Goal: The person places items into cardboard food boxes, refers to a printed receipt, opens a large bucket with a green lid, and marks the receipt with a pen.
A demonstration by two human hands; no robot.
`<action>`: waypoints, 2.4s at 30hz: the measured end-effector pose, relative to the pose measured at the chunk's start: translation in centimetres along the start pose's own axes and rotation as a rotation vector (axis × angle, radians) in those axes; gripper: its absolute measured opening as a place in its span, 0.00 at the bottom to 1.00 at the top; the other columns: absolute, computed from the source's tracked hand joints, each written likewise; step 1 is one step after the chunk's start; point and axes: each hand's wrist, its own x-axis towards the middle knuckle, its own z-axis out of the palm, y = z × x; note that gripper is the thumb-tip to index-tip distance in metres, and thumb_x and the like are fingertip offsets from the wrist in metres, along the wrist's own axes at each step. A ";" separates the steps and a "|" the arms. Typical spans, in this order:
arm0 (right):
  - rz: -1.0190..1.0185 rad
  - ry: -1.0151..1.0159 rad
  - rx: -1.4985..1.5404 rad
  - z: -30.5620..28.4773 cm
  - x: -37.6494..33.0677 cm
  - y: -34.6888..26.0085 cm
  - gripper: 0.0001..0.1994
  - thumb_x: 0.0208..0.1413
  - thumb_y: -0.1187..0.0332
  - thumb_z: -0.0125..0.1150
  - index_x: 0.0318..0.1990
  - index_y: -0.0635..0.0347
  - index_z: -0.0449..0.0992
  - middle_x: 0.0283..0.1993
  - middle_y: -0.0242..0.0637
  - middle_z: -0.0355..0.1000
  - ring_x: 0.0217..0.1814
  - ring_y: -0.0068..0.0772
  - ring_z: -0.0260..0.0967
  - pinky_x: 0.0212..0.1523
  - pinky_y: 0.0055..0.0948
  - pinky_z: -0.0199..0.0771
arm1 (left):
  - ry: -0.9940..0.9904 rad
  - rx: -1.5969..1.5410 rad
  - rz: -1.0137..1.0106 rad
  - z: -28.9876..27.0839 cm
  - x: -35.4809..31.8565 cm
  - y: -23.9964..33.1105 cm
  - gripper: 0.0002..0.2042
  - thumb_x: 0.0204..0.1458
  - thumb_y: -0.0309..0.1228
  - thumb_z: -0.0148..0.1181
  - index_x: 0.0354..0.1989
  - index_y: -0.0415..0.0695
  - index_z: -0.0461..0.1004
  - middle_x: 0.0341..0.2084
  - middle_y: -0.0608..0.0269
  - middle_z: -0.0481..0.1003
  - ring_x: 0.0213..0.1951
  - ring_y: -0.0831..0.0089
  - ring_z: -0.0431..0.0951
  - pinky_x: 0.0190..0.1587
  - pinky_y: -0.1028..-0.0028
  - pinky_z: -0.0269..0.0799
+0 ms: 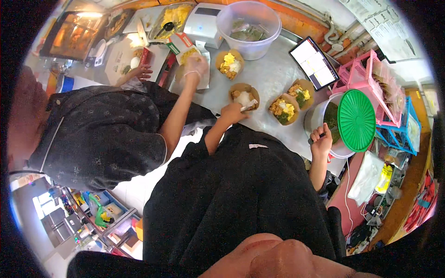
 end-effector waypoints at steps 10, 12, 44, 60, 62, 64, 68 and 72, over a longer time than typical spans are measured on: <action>-0.010 -0.015 -0.002 0.2 -0.4 0.0 0.04 0.59 0.66 0.48 0.35 0.53 0.64 0.21 0.26 0.54 0.20 0.20 0.47 0.18 0.21 0.47 | 0.092 -0.400 0.268 -1.0 -1.2 3.2 0.28 0.43 0.49 0.63 0.51 0.46 0.70 0.42 0.50 0.74 0.42 0.58 0.76 0.45 0.63 0.70; -0.010 -0.021 -0.009 0.1 -0.4 0.0 0.04 0.59 0.66 0.48 0.36 0.53 0.64 0.22 0.26 0.54 0.20 0.20 0.47 0.18 0.20 0.47 | 0.061 -0.435 0.286 -1.0 -1.6 4.7 0.27 0.44 0.48 0.63 0.50 0.46 0.70 0.40 0.51 0.75 0.40 0.59 0.77 0.44 0.64 0.70; -0.004 -0.007 -0.029 0.4 -0.5 0.0 0.05 0.58 0.64 0.50 0.33 0.51 0.65 0.21 0.25 0.57 0.19 0.20 0.49 0.19 0.20 0.47 | -0.437 -2.112 0.449 -7.6 -4.1 7.8 0.37 0.54 0.61 0.36 0.64 0.43 0.50 0.30 0.62 0.67 0.26 0.71 0.66 0.32 0.67 0.65; -0.007 -0.002 0.007 0.0 -0.1 0.1 0.05 0.59 0.64 0.49 0.36 0.52 0.65 0.21 0.26 0.58 0.18 0.20 0.50 0.19 0.21 0.48 | -0.629 -2.084 0.681 -11.7 -6.9 12.5 0.40 0.53 0.65 0.29 0.66 0.46 0.47 0.31 0.61 0.65 0.26 0.73 0.63 0.32 0.70 0.63; -0.020 0.025 -0.022 -0.2 0.0 0.2 0.05 0.59 0.64 0.50 0.35 0.52 0.64 0.21 0.26 0.58 0.18 0.21 0.50 0.19 0.21 0.48 | -0.630 -2.087 0.680 -11.6 -6.9 12.6 0.40 0.53 0.65 0.29 0.66 0.46 0.47 0.31 0.60 0.65 0.26 0.73 0.63 0.32 0.70 0.63; -0.017 0.013 -0.020 -0.4 0.1 0.1 0.05 0.58 0.64 0.50 0.35 0.52 0.64 0.21 0.26 0.58 0.18 0.21 0.50 0.19 0.21 0.48 | -0.641 -2.102 0.674 -11.6 -7.0 12.6 0.40 0.53 0.65 0.29 0.66 0.45 0.47 0.30 0.60 0.66 0.26 0.73 0.63 0.32 0.70 0.62; -0.013 0.011 -0.024 -0.1 0.0 0.0 0.05 0.58 0.64 0.50 0.35 0.52 0.64 0.21 0.26 0.58 0.19 0.21 0.50 0.19 0.22 0.48 | -0.641 -2.102 0.666 -11.6 -6.9 12.5 0.40 0.53 0.65 0.29 0.66 0.45 0.47 0.31 0.60 0.66 0.26 0.73 0.63 0.32 0.70 0.62; -0.002 0.014 -0.012 -0.5 0.2 0.1 0.05 0.58 0.65 0.50 0.37 0.52 0.65 0.21 0.27 0.59 0.19 0.21 0.51 0.19 0.22 0.49 | -0.663 -2.108 0.691 -11.7 -7.1 12.6 0.40 0.53 0.65 0.29 0.66 0.45 0.47 0.32 0.62 0.65 0.26 0.73 0.62 0.32 0.71 0.62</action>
